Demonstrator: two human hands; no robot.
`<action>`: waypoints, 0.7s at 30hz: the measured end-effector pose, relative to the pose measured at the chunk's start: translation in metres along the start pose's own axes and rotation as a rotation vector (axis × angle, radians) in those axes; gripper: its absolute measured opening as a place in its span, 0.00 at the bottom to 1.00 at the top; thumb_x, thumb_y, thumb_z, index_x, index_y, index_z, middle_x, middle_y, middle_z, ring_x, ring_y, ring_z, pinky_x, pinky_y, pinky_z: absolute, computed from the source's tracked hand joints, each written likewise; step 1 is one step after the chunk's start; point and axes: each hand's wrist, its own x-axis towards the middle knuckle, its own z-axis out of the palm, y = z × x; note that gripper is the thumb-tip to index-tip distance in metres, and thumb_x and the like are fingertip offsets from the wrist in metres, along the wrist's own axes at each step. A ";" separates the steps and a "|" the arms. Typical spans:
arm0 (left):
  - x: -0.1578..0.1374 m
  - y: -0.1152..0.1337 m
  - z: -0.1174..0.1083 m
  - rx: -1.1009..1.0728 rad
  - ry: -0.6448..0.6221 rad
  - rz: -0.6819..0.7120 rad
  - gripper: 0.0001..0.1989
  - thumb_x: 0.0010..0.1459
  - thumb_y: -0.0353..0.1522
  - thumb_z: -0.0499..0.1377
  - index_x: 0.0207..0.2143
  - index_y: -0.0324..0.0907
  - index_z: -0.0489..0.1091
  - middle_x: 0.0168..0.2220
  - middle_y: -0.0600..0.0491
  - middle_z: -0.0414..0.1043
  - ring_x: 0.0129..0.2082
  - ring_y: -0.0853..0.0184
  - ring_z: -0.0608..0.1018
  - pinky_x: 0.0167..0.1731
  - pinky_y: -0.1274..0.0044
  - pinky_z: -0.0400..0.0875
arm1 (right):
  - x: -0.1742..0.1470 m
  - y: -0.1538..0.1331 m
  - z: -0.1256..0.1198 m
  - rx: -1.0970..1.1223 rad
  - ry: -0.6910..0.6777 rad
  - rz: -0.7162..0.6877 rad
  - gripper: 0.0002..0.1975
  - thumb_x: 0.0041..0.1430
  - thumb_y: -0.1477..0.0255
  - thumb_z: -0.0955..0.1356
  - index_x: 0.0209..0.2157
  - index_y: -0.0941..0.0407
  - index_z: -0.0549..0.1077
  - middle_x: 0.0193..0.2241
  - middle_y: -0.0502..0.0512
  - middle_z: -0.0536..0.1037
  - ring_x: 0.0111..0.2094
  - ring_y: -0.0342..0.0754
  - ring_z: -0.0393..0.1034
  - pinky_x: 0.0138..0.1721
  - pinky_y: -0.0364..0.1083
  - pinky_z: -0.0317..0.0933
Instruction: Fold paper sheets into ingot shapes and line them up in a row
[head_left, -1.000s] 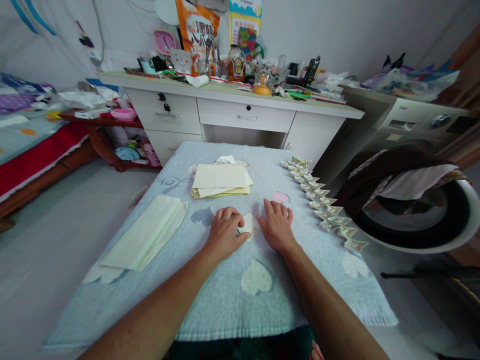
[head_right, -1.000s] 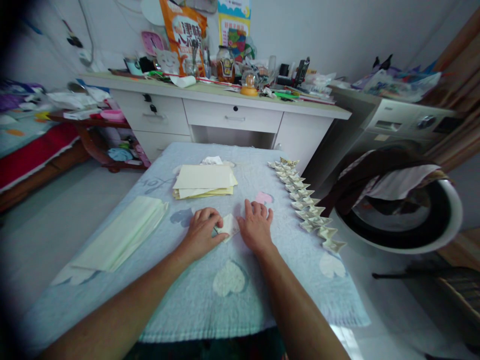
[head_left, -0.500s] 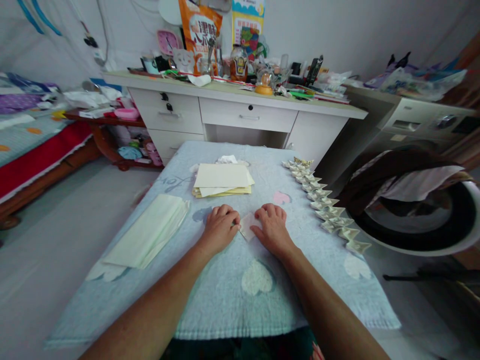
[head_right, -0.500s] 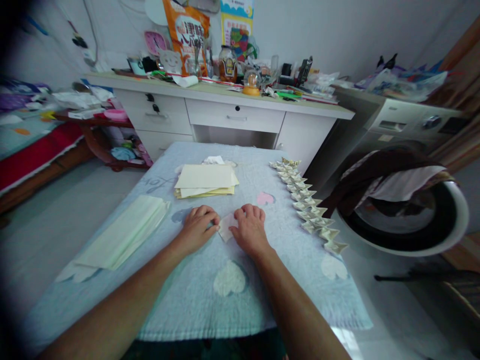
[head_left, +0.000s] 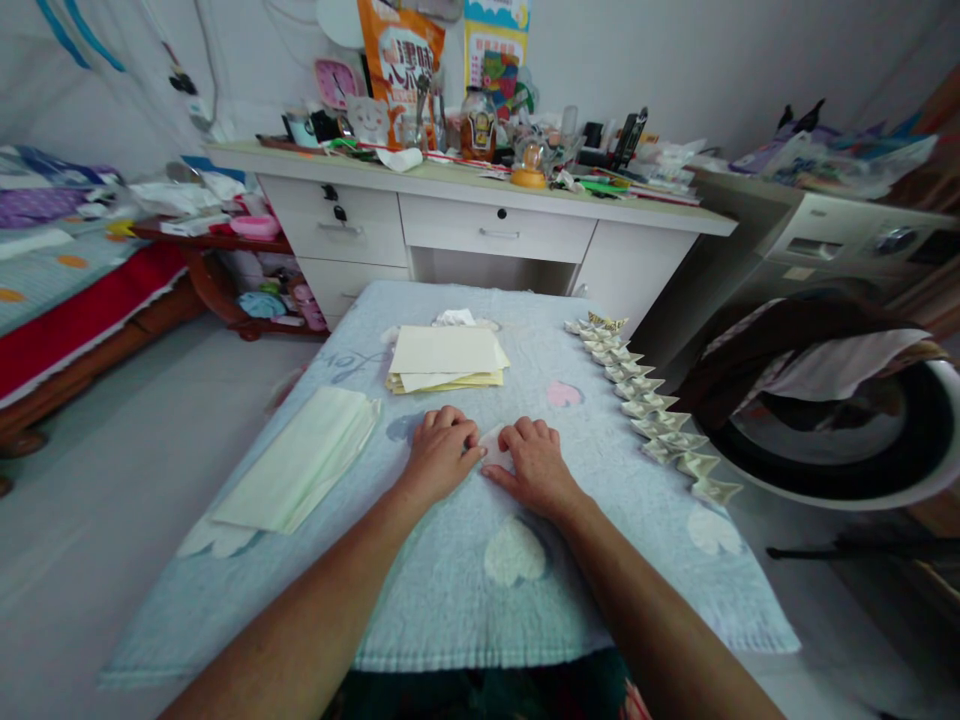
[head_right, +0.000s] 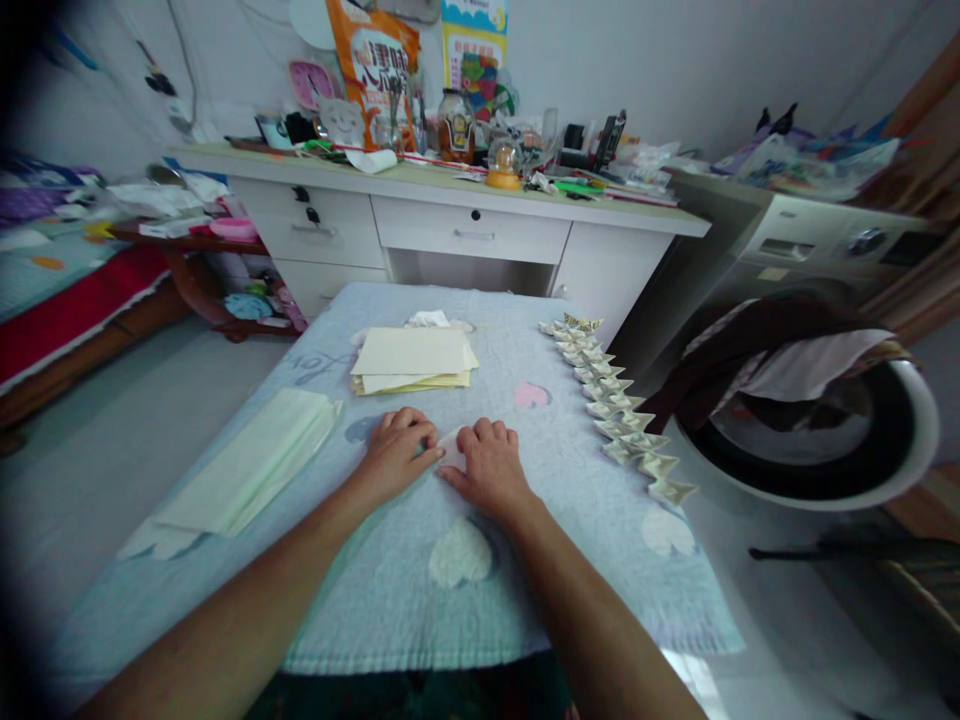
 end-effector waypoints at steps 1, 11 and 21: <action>0.000 0.000 0.000 0.009 -0.002 -0.017 0.06 0.54 0.37 0.61 0.29 0.44 0.70 0.40 0.52 0.65 0.43 0.60 0.65 0.42 0.69 0.60 | 0.000 0.002 0.001 -0.003 0.005 0.002 0.22 0.57 0.50 0.65 0.40 0.55 0.69 0.40 0.58 0.68 0.42 0.54 0.59 0.42 0.50 0.52; 0.000 -0.001 0.001 0.043 0.046 -0.090 0.04 0.55 0.35 0.60 0.30 0.44 0.71 0.40 0.51 0.67 0.43 0.57 0.66 0.41 0.67 0.60 | -0.001 0.014 0.009 0.047 0.094 0.010 0.30 0.49 0.44 0.66 0.41 0.56 0.66 0.41 0.60 0.67 0.44 0.56 0.59 0.46 0.54 0.53; 0.000 0.004 0.005 -0.248 -0.023 0.327 0.06 0.58 0.27 0.56 0.34 0.42 0.73 0.36 0.52 0.68 0.40 0.65 0.69 0.43 0.73 0.65 | -0.001 0.016 0.010 0.045 0.129 0.031 0.29 0.50 0.45 0.66 0.41 0.56 0.64 0.43 0.61 0.68 0.45 0.57 0.59 0.48 0.56 0.52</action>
